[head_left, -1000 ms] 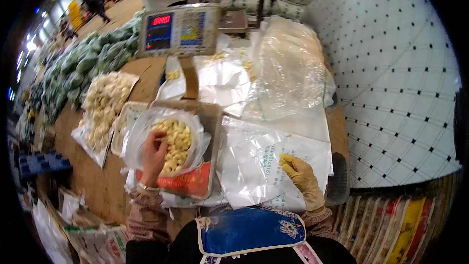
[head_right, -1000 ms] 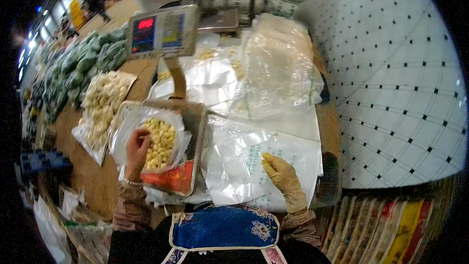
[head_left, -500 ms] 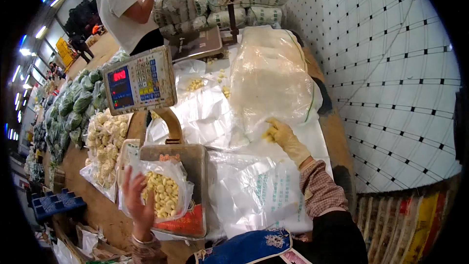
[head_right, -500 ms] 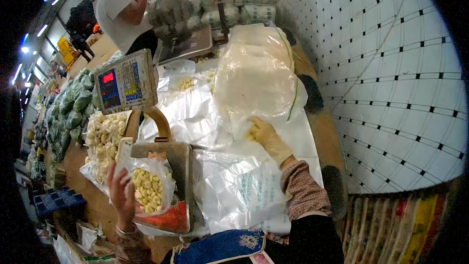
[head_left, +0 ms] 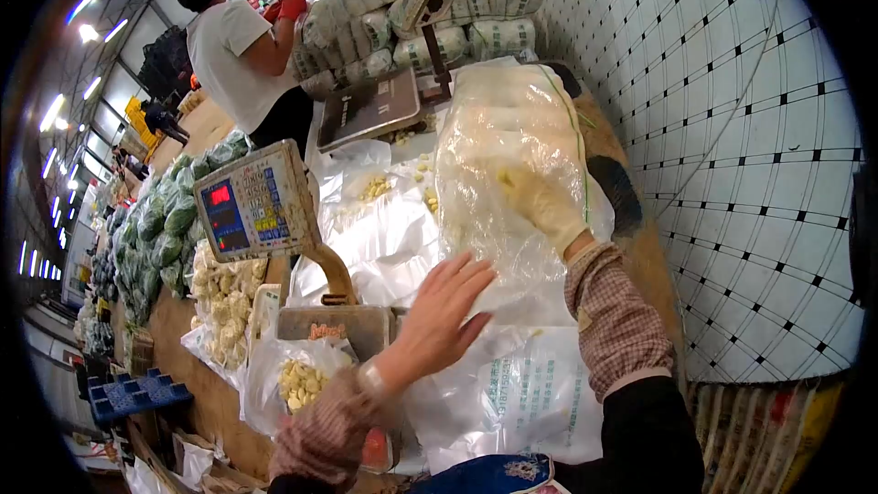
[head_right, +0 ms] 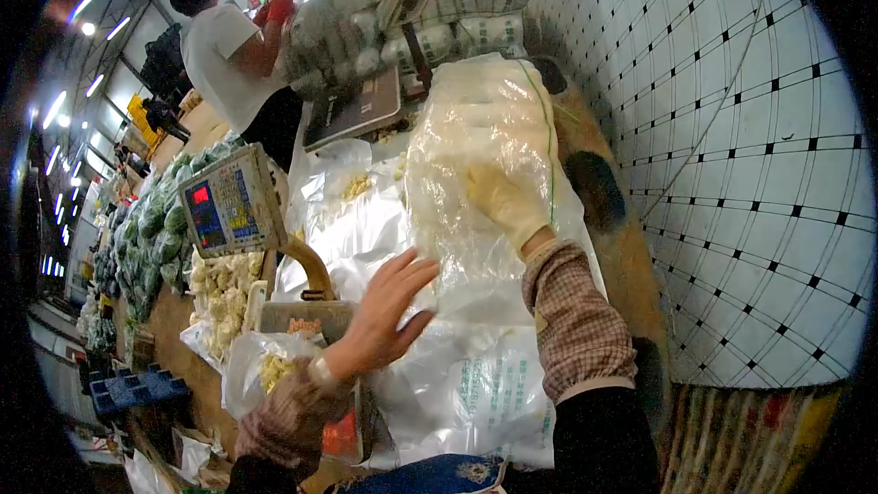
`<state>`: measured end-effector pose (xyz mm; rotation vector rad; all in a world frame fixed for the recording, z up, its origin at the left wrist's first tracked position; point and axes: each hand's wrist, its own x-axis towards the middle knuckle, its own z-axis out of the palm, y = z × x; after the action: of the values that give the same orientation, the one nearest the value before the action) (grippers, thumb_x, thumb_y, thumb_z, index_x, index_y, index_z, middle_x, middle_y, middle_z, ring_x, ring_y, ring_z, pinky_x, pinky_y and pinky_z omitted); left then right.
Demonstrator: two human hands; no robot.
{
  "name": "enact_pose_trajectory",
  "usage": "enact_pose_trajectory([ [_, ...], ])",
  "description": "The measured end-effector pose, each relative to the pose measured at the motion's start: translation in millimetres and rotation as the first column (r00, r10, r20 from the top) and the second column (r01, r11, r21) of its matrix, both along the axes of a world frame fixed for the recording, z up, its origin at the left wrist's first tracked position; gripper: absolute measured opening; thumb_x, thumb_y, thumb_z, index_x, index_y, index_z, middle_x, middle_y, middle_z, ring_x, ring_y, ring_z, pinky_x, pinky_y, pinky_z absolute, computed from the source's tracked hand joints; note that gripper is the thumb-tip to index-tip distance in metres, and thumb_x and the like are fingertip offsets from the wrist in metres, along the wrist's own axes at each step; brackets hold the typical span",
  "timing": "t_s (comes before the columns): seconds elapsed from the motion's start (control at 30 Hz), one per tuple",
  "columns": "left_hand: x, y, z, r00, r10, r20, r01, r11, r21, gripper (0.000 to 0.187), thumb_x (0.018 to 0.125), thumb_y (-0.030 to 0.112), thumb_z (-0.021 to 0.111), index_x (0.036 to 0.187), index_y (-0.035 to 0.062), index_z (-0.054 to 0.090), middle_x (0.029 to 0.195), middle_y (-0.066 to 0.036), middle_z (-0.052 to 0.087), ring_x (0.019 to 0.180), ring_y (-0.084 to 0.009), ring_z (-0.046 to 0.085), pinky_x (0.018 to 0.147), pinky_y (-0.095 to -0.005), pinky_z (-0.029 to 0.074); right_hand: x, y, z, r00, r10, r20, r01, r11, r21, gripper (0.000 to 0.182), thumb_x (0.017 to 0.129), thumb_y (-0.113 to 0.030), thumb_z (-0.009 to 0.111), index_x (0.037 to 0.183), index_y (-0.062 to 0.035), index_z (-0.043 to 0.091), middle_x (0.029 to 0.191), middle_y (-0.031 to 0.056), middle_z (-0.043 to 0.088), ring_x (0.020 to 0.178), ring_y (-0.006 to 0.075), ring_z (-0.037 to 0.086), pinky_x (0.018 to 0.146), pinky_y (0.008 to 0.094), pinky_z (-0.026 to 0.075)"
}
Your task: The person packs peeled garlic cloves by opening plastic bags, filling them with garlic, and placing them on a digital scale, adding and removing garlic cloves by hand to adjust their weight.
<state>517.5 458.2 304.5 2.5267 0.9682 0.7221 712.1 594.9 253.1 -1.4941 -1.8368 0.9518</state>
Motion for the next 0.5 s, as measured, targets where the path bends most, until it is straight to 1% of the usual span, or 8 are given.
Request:
enact_pose_trajectory([
  [0.03,19.7,19.5,-7.5,0.999,-0.034,-0.029,0.035,0.999,0.014,0.044,0.074,0.01,0.058,0.115,0.0037,0.043,0.119,-0.014,0.045,0.119,-0.0326,0.031,0.098,-0.0435,0.024,4.5,-2.7,2.8,0.91,0.107,0.401,-0.05,0.987,-0.15,0.036,0.082,-0.026,0.049,0.113,-0.0073,0.05,0.103,0.0112,0.055,0.095,0.0245,0.052,0.086,0.0379,0.039],
  [0.1,56.7,60.6,-19.6,0.99,-0.077,-0.115,0.096,0.982,0.163,0.041,0.079,0.019,0.053,0.116,0.0045,0.042,0.12,-0.012,0.045,0.12,-0.0318,0.03,0.099,-0.0449,0.021,21.5,-26.2,-55.2,0.941,0.061,0.332,-0.084,0.995,0.054,0.044,0.081,-0.029,0.05,0.119,-0.0082,0.043,0.114,0.0128,0.047,0.106,0.0262,0.043,0.092,0.0401,0.032],
  [0.23,103.0,134.4,-54.8,0.963,-0.105,-0.25,0.131,0.987,0.089,0.035,0.084,0.03,0.044,0.113,0.0094,0.047,0.119,-0.009,0.046,0.118,-0.0291,0.032,0.098,-0.0491,0.02,16.1,-36.2,-78.2,0.925,-0.076,0.371,-0.065,0.934,0.351,0.05,0.08,-0.028,0.047,0.124,-0.011,0.033,0.132,0.0122,0.03,0.121,0.0242,0.028,0.098,0.04,0.024],
  [0.27,108.7,148.3,-59.3,0.861,-0.067,-0.503,0.081,0.997,0.007,0.034,0.085,0.034,0.039,0.11,0.0129,0.051,0.116,-0.007,0.048,0.116,-0.0269,0.035,0.096,-0.0528,0.019,17.4,-24.1,-59.9,0.803,0.099,0.588,-0.208,0.971,0.12,0.042,0.079,-0.028,0.047,0.116,-0.0084,0.045,0.124,0.0144,0.04,0.114,0.0273,0.039,0.094,0.0389,0.031],
  [0.3,111.0,160.6,-66.6,0.693,-0.051,-0.719,0.008,0.998,-0.062,0.036,0.086,0.039,0.035,0.107,0.0164,0.054,0.113,-0.005,0.051,0.114,-0.0248,0.038,0.095,-0.0565,0.017,27.4,-22.8,-40.6,0.801,0.102,0.589,-0.21,0.971,0.116,0.042,0.079,-0.028,0.047,0.116,-0.0084,0.045,0.124,0.0144,0.04,0.114,0.0273,0.039,0.094,0.0389,0.031],
  [0.37,70.1,200.6,-112.6,0.725,0.247,-0.643,0.057,0.909,0.413,0.04,0.087,0.045,0.029,0.102,0.0209,0.058,0.104,-0.002,0.057,0.109,-0.0208,0.042,0.091,-0.0617,0.016,43.2,-15.2,-23.2,0.88,0.23,0.416,-0.064,0.924,-0.376,0.045,0.079,-0.028,0.05,0.118,-0.0064,0.043,0.115,0.016,0.048,0.11,0.0284,0.042,0.093,0.0372,0.032],
  [0.43,40.9,227.2,-81.0,0.432,0.311,-0.847,-0.255,0.942,0.216,0.041,0.085,0.048,0.032,0.103,0.0213,0.058,0.104,0.002,0.057,0.105,-0.0186,0.044,0.087,-0.063,0.02,37.3,10.4,-11.9,0.84,0.243,0.485,-0.051,0.926,-0.374,0.036,0.077,-0.024,0.052,0.107,-0.0039,0.049,0.1,0.0175,0.055,0.097,0.0298,0.051,0.084,0.0365,0.039],
  [0.5,-1.3,242.7,-64.7,0.254,0.339,-0.906,-0.343,0.907,0.243,0.037,0.082,0.045,0.042,0.106,0.0186,0.056,0.11,-0.001,0.053,0.106,-0.019,0.044,0.086,-0.0567,0.027,33.2,23.8,16.6,0.832,0.113,0.543,-0.031,0.987,-0.157,0.032,0.076,-0.023,0.052,0.102,-0.0043,0.05,0.097,0.0187,0.055,0.094,0.03,0.052,0.08,0.0388,0.04],
])
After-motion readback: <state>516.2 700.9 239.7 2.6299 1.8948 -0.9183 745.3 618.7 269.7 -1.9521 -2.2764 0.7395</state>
